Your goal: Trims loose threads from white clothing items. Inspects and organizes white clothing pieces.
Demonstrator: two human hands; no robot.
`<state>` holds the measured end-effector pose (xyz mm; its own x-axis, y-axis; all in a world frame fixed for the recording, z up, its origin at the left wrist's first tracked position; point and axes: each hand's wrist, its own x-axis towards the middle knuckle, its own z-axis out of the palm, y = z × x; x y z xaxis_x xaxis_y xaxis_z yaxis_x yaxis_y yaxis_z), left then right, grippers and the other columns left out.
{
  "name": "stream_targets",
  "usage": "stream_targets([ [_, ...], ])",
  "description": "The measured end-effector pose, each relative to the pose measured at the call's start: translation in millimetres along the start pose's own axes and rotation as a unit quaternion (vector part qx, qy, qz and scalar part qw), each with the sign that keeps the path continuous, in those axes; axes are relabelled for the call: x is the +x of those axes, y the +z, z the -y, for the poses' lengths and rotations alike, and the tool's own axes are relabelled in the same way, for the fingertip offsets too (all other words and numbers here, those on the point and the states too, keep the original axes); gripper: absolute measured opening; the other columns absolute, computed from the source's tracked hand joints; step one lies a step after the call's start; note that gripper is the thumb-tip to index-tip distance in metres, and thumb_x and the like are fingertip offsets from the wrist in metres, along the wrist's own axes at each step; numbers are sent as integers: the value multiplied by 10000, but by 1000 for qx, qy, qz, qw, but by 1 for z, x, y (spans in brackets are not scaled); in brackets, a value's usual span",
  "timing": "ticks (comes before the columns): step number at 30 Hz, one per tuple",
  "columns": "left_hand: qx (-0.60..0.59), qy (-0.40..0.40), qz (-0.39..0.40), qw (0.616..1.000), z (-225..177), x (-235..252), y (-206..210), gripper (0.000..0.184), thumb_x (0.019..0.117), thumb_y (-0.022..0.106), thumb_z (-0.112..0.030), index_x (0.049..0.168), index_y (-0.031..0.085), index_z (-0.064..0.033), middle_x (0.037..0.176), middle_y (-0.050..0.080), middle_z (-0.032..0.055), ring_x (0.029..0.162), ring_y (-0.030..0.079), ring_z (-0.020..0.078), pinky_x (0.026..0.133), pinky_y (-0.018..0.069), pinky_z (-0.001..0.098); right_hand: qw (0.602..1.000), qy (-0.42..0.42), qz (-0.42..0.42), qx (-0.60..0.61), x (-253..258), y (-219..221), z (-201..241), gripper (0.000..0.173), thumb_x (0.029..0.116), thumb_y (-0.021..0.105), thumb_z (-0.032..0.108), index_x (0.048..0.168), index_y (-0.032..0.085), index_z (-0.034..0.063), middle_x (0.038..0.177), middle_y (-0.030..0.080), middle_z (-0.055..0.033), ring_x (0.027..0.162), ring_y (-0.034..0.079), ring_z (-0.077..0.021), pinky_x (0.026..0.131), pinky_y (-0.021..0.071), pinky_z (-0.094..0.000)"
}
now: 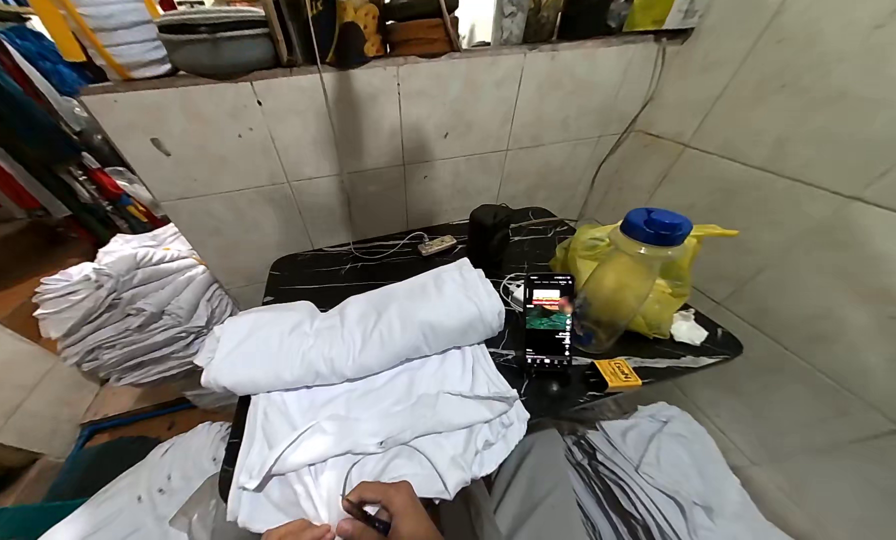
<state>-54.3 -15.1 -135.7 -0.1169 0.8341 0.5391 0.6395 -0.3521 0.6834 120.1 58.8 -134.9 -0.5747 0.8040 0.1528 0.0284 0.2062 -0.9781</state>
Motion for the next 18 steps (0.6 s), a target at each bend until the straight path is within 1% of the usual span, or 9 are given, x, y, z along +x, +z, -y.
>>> stream_targets([
  [4, 10, 2, 32, 999, 0, 0, -1, 151, 981, 649, -85, 929, 714, 41, 957, 701, 178, 972, 677, 235, 928, 554, 356, 1000, -21, -18, -7, 0, 2, -1, 221, 989, 651, 121, 1052, 701, -85, 864, 692, -175, 641, 582, -171, 613, 494, -330],
  [7, -5, 3, 19, 1000, -2, -1, 0, 174, 985, 644, -100, 919, 703, 49, 998, 667, 194, 988, 645, 219, 923, 539, 326, 996, -55, -45, -46, 1, 5, -7, 230, 971, 684, 149, 1015, 716, -75, 934, 701, -190, 834, 676, -248, 765, 559, -397],
  [8, -9, 0, 14, 1000, -4, -2, 0, 176, 982, 651, -102, 911, 704, 51, 1022, 658, 200, 981, 643, 199, 911, 547, 300, 995, -55, -53, -64, 1, 6, -7, 237, 965, 695, 163, 1017, 721, -67, 939, 696, -190, 860, 682, -263, 780, 565, -415],
  [9, -16, -2, 12, 1000, -4, -1, -1, 180, 979, 656, -104, 906, 702, 53, 1037, 654, 203, 969, 643, 182, 894, 551, 281, 993, -51, -61, -87, 1, 7, -3, 238, 957, 709, 174, 1025, 726, -54, 947, 694, -186, 868, 687, -270, 777, 571, -429],
  [11, -51, -10, 15, 999, -2, -2, -1, 163, 975, 658, -87, 913, 693, 60, 1039, 666, 200, 963, 657, 173, 880, 562, 285, 983, -54, -84, -153, -3, 7, 5, 240, 933, 743, 199, 1073, 732, 5, 978, 693, -156, 837, 698, -250, 701, 589, -425],
  [13, -101, -28, 5, 994, 1, -4, -1, 93, 968, 653, -47, 946, 674, 42, 1054, 693, 153, 977, 680, 143, 873, 585, 291, 966, -77, -113, -219, -6, 3, 11, 316, 937, 753, 309, 1138, 730, 65, 989, 697, -119, 765, 698, -205, 607, 589, -387],
  [14, -120, -41, -6, 992, 2, -5, -2, 46, 966, 656, -33, 963, 664, 12, 1075, 711, 114, 976, 692, 117, 857, 597, 282, 956, -92, -128, -248, -8, 1, 13, 356, 940, 744, 365, 1141, 735, 72, 965, 701, -106, 730, 692, -187, 579, 584, -366],
  [16, -137, -57, -23, 989, -1, -6, -2, 23, 976, 652, -33, 995, 653, -46, 1114, 732, 48, 997, 708, 82, 856, 609, 261, 935, -128, -150, -294, -11, -3, 17, 344, 936, 740, 363, 1060, 747, 42, 873, 706, -102, 685, 683, -186, 562, 575, -353],
  [18, -143, -70, -35, 987, -6, -5, -2, 18, 1001, 635, -80, 1014, 648, -80, 1147, 737, 21, 1020, 710, 72, 860, 608, 247, 919, -148, -142, -338, -15, -6, 20, 327, 950, 721, 357, 979, 737, 31, 814, 722, -95, 674, 700, -191, 570, 584, -356],
])
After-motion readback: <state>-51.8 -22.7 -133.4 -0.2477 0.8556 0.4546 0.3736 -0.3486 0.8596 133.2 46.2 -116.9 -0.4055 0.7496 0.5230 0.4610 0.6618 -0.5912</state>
